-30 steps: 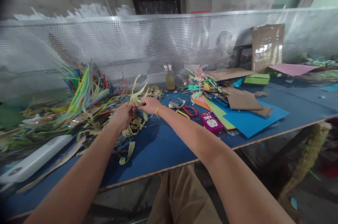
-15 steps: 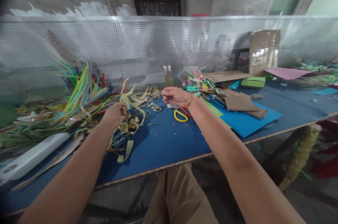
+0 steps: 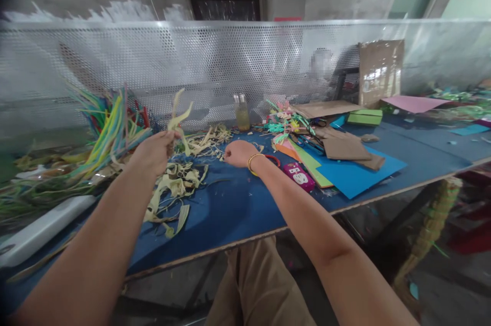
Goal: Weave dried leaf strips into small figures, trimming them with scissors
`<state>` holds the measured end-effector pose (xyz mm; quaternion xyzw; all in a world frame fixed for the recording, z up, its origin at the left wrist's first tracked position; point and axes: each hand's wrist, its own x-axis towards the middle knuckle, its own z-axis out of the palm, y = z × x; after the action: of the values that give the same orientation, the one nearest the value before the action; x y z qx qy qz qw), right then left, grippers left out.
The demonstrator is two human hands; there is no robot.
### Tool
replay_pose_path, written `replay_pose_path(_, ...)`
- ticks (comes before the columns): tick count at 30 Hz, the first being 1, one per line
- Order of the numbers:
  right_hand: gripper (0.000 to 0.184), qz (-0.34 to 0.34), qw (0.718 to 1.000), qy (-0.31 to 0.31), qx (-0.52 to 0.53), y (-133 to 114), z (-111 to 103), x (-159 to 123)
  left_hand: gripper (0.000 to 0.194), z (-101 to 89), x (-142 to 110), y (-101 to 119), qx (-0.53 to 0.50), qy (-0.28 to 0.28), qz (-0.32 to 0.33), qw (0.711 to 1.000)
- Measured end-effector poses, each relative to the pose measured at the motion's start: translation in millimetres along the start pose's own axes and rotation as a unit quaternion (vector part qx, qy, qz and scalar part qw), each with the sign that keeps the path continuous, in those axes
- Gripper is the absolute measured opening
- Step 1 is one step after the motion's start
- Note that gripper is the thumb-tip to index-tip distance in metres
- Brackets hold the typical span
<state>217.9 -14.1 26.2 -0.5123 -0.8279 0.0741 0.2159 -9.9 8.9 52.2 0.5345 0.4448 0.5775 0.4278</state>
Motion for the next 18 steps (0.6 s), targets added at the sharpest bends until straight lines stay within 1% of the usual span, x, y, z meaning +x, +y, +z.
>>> replay_pose_path(2,0.016,-0.048,0.999,0.015,0.000,-16.2,0.0,-0.2,0.013,21.7,-11.0,1.7,-0.013,-0.020,-0.043,0.999)
replay_pose_path(3,0.016,-0.064,0.997,0.034,0.001,-22.4,-0.2,-0.3,0.012,32.3,-16.8,-0.1,-0.014,-0.030,-0.071,0.997)
replay_pose_path(5,0.016,-0.074,0.994,0.078,-0.011,-29.4,-0.4,-0.4,0.011,49.9,-27.2,-6.6,-0.021,-0.037,-0.111,0.993)
replay_pose_path(7,0.016,-0.069,0.991,0.112,-0.030,-29.0,-0.2,-0.9,0.009,60.7,-34.7,-13.0,-0.030,-0.043,-0.134,0.990)
replay_pose_path(9,0.016,-0.067,0.988,0.131,-0.038,-23.3,0.6,-1.8,0.008,65.1,-38.7,-16.8,-0.035,-0.049,-0.151,0.987)
replay_pose_path(12,0.015,-0.078,0.986,0.145,-0.019,-12.5,3.0,-3.4,0.009,65.4,-39.9,-19.5,-0.032,-0.054,-0.165,0.984)
replay_pose_path(16,0.013,-0.090,0.983,0.158,0.012,-3.6,7.3,-3.0,0.008,63.9,-38.8,-26.0,-0.029,-0.099,-0.181,0.978)
replay_pose_path(18,0.013,-0.094,0.982,0.162,0.019,-1.5,9.2,-2.0,0.008,63.5,-38.1,-30.4,-0.013,-0.115,-0.174,0.978)
